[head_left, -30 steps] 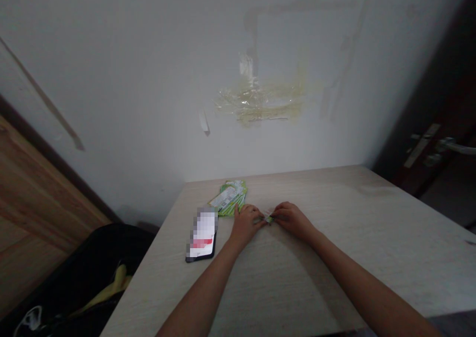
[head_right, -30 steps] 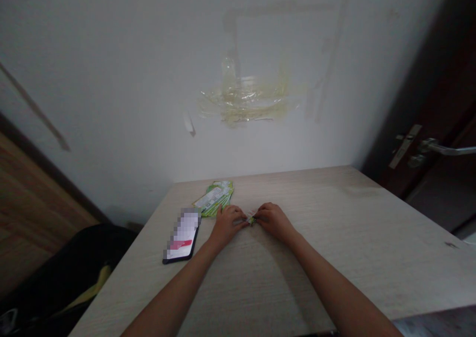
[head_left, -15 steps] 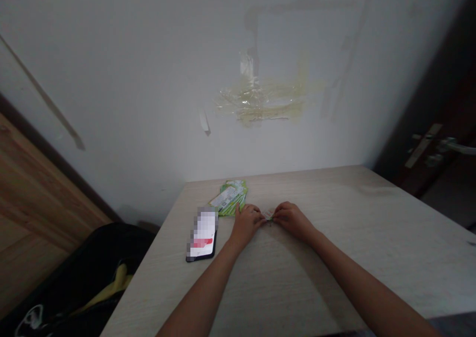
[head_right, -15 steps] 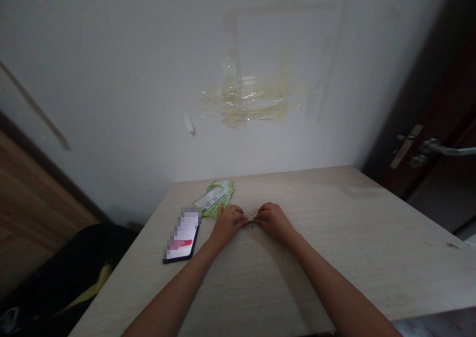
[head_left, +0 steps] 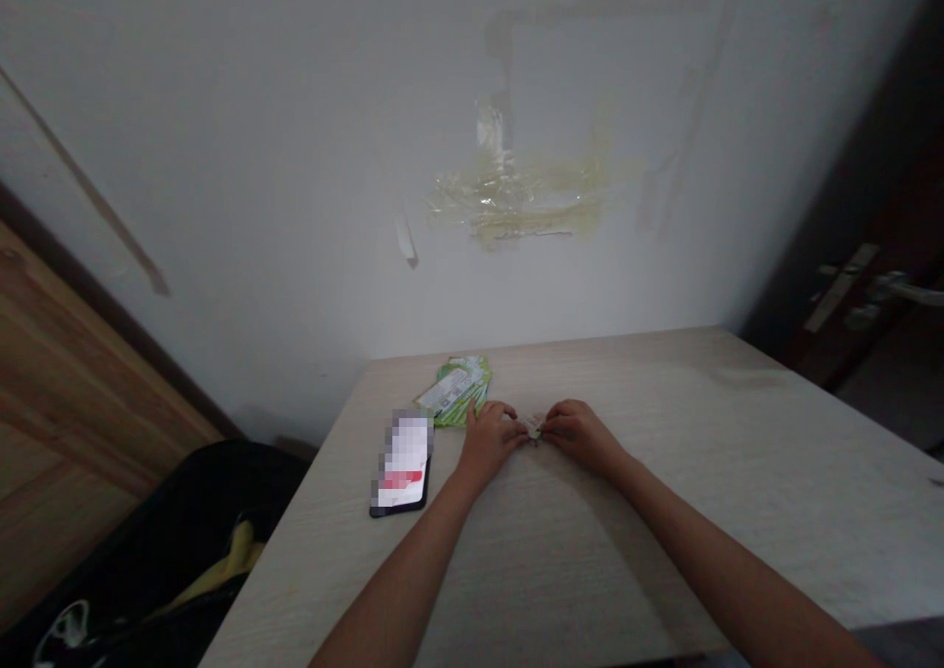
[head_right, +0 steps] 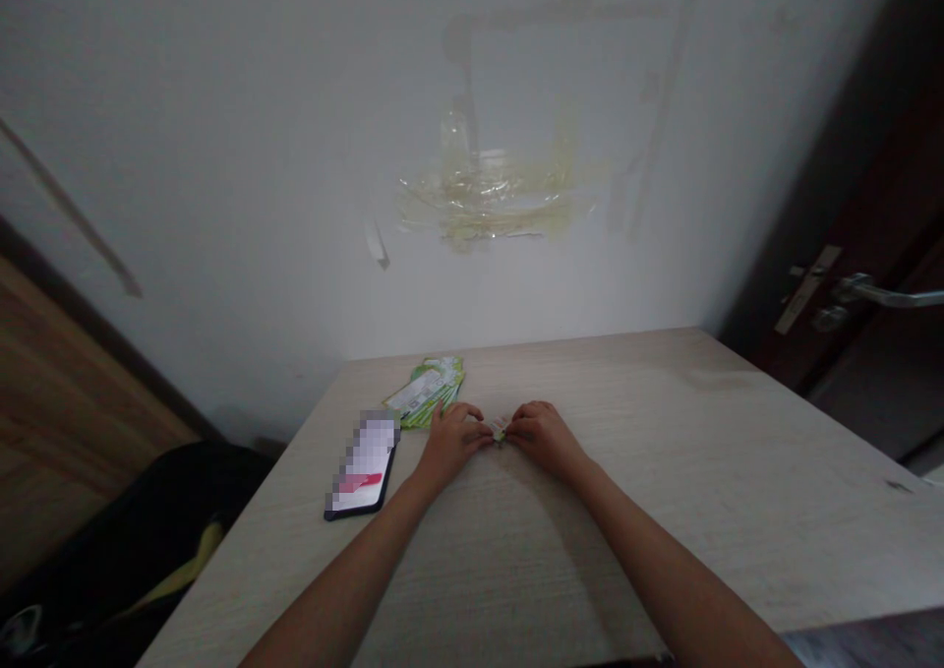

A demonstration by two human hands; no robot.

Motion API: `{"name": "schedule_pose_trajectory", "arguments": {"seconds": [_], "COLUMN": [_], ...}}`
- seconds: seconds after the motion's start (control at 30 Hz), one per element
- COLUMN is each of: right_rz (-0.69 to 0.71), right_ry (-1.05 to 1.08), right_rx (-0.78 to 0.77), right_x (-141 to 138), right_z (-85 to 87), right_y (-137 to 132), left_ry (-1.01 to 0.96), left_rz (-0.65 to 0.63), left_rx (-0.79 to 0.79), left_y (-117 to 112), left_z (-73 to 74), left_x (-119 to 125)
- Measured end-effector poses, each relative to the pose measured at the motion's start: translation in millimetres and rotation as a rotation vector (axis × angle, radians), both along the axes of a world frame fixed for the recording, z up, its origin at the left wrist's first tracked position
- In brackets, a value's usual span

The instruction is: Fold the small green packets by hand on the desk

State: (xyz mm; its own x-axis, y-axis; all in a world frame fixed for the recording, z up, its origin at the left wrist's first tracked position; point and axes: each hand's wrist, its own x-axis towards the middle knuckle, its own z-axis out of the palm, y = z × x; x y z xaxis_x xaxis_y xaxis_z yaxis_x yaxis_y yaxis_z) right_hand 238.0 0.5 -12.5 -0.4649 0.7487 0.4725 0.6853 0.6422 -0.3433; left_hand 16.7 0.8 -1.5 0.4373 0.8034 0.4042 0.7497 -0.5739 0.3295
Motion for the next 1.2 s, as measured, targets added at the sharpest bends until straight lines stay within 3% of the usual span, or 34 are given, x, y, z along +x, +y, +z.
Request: {"name": "schedule_pose_trajectory", "arguments": {"seconds": [0.37,0.67,1.03,1.2], "right_rz": [0.026,-0.165,-0.421,-0.460], "right_ry": [-0.181,0.009,0.005,0.018], "right_rx": [0.050,-0.159,-0.118,-0.122], "right_x": [-3,-9,-12,-16], "right_z": [12.4,-0.6,-11.2,-12.3], "right_y": [-6,3,10,8], "left_ry": [0.045,-0.051,-0.066,-0.034], "left_rz": [-0.001,0.102,0.236,0.266], "left_rx": [-0.024,-0.083,-0.053,-0.048], "left_y": [-3,-3,1,2], "left_z": [7.0,5.7,3.1,2.6], "left_x": [0,5,14,17]}}
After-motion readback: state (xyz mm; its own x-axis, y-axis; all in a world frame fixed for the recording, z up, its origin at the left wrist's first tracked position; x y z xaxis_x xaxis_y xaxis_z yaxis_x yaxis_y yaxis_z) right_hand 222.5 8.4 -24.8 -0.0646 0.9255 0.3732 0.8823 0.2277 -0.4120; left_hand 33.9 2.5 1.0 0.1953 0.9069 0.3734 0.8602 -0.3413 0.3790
